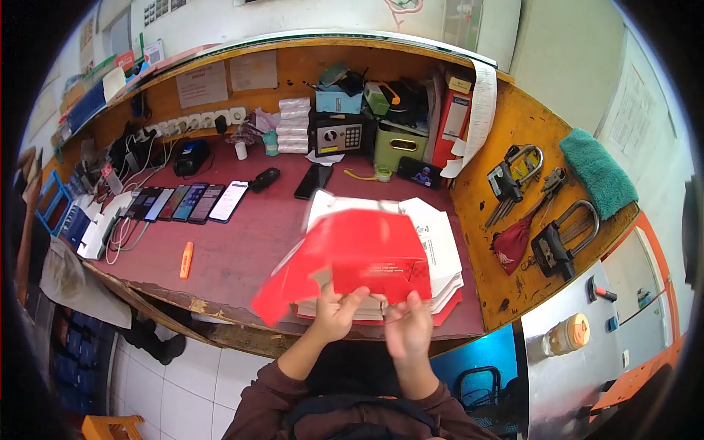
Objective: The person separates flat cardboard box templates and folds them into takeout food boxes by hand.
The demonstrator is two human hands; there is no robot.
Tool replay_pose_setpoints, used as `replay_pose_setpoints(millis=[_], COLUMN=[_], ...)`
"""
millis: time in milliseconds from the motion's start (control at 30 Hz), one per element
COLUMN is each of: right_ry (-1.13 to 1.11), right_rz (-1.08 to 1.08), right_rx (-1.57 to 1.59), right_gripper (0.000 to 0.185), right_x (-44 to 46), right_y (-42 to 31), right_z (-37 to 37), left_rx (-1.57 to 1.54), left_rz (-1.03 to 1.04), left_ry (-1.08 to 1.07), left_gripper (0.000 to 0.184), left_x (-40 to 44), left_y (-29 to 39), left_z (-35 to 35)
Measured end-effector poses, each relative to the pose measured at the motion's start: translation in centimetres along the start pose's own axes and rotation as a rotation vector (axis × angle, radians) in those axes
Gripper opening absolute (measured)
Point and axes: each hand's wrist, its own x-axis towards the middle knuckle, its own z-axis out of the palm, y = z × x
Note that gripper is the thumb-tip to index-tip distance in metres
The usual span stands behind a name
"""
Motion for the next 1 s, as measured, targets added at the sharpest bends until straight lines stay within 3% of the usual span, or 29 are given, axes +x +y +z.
replay_pose_setpoints(millis=[33, 100, 233, 300, 333, 367, 400, 433, 500, 533, 567, 633, 667, 733, 767, 800, 833, 900, 967, 1000], right_ry=[-0.003, 0.048, -0.004, -0.024, -0.031, -0.033, -0.083, -0.084, 0.008, -0.064, -0.068, -0.177, -0.103, -0.08, -0.114, -0.128, -0.218, -0.404, -0.323, -0.307], right_rz=[-0.004, 0.111, 0.215, 0.173, 0.131, 0.09, 0.03, 0.034, -0.381, -0.458, -0.453, -0.492, -0.468, -0.526, -0.522, -0.506, -0.52, -0.521, -0.472, -0.548], right_rx=[0.005, 0.014, 0.253, 0.192, 0.13, 0.068, -0.055, -0.054, -0.267, -0.311, -0.307, -0.07, -0.042, -0.351, -0.538, -0.53, -0.748, -1.041, -1.102, -1.048], right_gripper=[0.011, 0.007, 0.003, 0.005, 0.008, 0.011, 0.026, 0.026, 0.046, 0.055, 0.055, 0.062, 0.072, 0.064, 0.058, 0.058, 0.051, 0.043, 0.039, 0.036], right_x=[0.3, 0.4, 0.6, 1.2, 1.4, 1.7, 1.6, 1.3, 0.8, 0.8, 0.5, -0.9, -1.3, -0.9, -0.7, -0.4, 0.2, 0.5, 0.2, 0.3], right_y=[0.1, 0.3, 0.2, -0.5, -1.0, -1.2, -1.6, -1.5, -0.9, -0.9, -0.3, 1.6, 3.2, 4.5, 3.9, 3.6, 3.7, 3.1, 2.8, 3.0], right_z=[-0.2, -0.2, 0.5, 0.1, -0.2, -0.3, 0.4, 0.9, 1.7, 0.8, 0.9, 3.1, 2.9, 0.9, -0.1, -1.3, -2.6, -3.4, -2.9, -2.8], left_rx=[0.004, 0.296, 0.307, -0.197, -0.192, -0.557, -0.924, -0.922, -0.495, -0.148, -0.144, -0.168, -0.158, -0.364, -0.358, -0.52, -0.677, -0.664, -0.568, -0.534], left_rz=[0.002, 0.038, -0.064, 0.017, 0.029, -0.088, -0.212, -0.21, -0.199, -0.252, -0.249, -0.007, -0.003, -0.177, -0.168, -0.356, -0.537, -0.58, -0.633, -0.634], left_ry=[-0.005, 0.065, -0.004, 0.105, 0.101, 0.226, 0.353, 0.356, 0.159, 0.14, 0.146, 0.314, 0.323, 0.27, 0.284, 0.247, 0.214, 0.266, 0.214, 0.246], left_gripper=[0.021, 0.016, 0.028, 0.047, 0.047, 0.054, 0.062, 0.062, 0.058, 0.057, 0.057, 0.051, 0.051, 0.048, 0.048, 0.049, 0.049, 0.053, 0.058, 0.06], left_x=[0.0, -0.3, 0.1, 0.0, 1.1, 1.9, 2.4, 2.1, 1.6, 1.3, 1.1, 0.3, 0.3, 0.8, 1.1, 1.3, 1.3, 1.3, 1.1, 0.8], left_y=[-0.4, -1.4, -1.1, -2.3, 0.0, 2.8, 4.5, 3.7, 2.1, 2.4, 1.5, -0.4, -0.3, 0.9, 1.6, 2.4, 3.2, 3.7, 3.6, 3.8], left_z=[-0.2, -0.4, -0.7, -1.6, -0.8, 0.1, 0.7, -0.2, -2.3, -2.1, -1.0, 1.5, 1.6, 1.5, 1.4, 1.1, 0.6, -0.2, -0.9, -0.3])
